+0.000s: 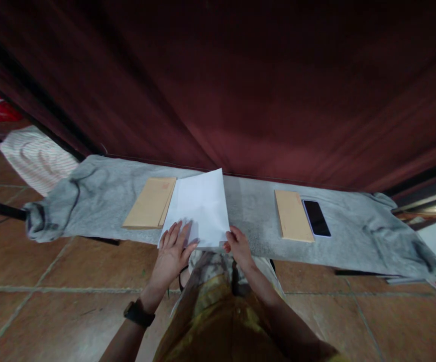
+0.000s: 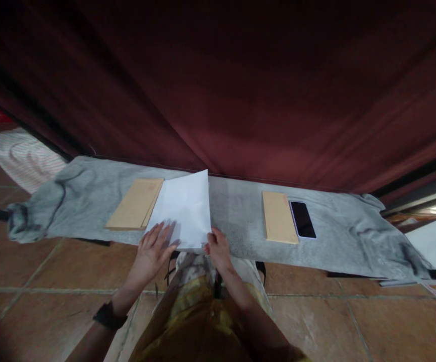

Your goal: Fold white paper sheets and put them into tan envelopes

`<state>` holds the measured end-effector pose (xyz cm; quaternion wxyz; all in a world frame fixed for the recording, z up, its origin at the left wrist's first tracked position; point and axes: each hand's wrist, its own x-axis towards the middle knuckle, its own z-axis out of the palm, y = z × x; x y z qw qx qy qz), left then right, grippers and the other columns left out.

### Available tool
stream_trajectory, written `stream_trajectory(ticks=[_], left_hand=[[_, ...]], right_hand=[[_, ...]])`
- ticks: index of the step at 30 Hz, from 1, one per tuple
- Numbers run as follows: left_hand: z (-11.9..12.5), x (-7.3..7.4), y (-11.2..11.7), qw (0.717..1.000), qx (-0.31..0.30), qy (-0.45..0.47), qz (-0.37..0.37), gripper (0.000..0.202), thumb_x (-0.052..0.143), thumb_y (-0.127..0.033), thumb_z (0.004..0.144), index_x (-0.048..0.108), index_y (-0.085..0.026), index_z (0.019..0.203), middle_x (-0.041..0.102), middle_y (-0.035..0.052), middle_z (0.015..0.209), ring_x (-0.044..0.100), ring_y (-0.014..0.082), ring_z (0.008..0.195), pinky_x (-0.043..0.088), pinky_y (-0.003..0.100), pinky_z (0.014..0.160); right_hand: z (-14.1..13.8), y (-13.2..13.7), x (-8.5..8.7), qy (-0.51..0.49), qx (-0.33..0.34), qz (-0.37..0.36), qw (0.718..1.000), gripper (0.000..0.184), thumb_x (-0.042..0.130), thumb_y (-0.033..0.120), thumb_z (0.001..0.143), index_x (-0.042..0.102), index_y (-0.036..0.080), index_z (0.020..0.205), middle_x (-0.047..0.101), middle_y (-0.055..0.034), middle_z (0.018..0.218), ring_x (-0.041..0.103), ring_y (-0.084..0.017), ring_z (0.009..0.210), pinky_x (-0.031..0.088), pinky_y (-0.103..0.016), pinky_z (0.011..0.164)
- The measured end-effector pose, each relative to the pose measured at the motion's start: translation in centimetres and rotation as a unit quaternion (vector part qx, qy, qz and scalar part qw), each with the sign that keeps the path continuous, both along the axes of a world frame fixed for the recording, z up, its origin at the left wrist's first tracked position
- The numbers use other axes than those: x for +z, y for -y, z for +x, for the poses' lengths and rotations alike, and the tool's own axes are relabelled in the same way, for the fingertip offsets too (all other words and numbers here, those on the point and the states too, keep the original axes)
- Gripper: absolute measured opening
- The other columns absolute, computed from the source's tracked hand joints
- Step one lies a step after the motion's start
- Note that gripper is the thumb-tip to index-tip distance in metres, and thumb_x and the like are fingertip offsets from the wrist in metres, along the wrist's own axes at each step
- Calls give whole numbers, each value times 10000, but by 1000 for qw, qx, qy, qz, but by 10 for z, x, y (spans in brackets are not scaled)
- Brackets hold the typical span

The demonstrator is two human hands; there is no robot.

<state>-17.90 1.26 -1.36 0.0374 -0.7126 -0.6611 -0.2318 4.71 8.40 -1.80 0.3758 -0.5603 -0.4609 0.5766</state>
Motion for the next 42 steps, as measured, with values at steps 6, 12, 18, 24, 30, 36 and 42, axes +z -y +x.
stream_trajectory(ticks=[6, 12, 18, 24, 30, 36, 42], left_hand=[[10, 4, -7, 998, -29, 50, 22, 615, 493, -461, 1009, 341, -258, 1569, 400, 163, 1606, 401, 345, 1474, 433, 563, 1145], [45, -5, -15, 994, -81, 67, 15, 595, 523, -417, 1007, 339, -294, 1559, 404, 131, 1611, 405, 310, 1479, 458, 541, 1148], [83, 0, -20, 989, -126, 57, -41, 486, 449, -366, 1037, 418, -268, 1513, 415, 120, 1612, 397, 294, 1488, 476, 518, 1143], [117, -5, -32, 982, -167, 48, -78, 460, 440, -335, 1039, 458, -226, 1486, 433, 138, 1601, 412, 274, 1484, 460, 510, 1167], [159, -2, -61, 974, -200, 18, -107, 489, 457, -289, 1021, 457, -131, 1484, 421, 165, 1607, 354, 262, 1517, 397, 460, 1218], [189, -11, -98, 972, -197, -12, -126, 495, 429, -316, 1024, 485, -76, 1453, 456, 197, 1576, 371, 284, 1506, 377, 458, 1212], [199, -19, -116, 967, -219, -21, -130, 516, 369, -265, 1015, 465, -61, 1479, 445, 193, 1584, 366, 265, 1509, 335, 454, 1226]], right_hand=[[70, 6, 2, -45, -101, 8, 994, 401, 654, 552, 719, 639, 209, 927, 582, 51, 615, 544, -137, 509, 452, -253, 471], [131, 15, -12, -48, -158, -11, 986, 443, 718, 586, 637, 635, 206, 851, 573, 47, 582, 522, -135, 485, 435, -257, 450], [150, 18, -23, -15, -157, -3, 988, 486, 694, 622, 654, 645, 191, 873, 564, 44, 580, 494, -122, 464, 406, -245, 435], [155, 15, -23, 35, -141, 6, 989, 497, 616, 648, 701, 636, 189, 889, 530, 53, 550, 489, -131, 444, 392, -257, 432], [170, 13, -19, 116, -95, 16, 989, 452, 538, 554, 815, 669, 163, 1001, 573, 24, 576, 519, -156, 460, 392, -264, 446], [175, 27, -6, 456, -62, 104, 882, 413, 450, 416, 983, 680, 166, 1218, 743, -140, 933, 703, -249, 756, 538, -360, 722], [147, 3, -2, 400, 20, 287, 870, 480, 316, 396, 1062, 624, 164, 1347, 691, -156, 1264, 644, -254, 1192, 524, -399, 1029]])
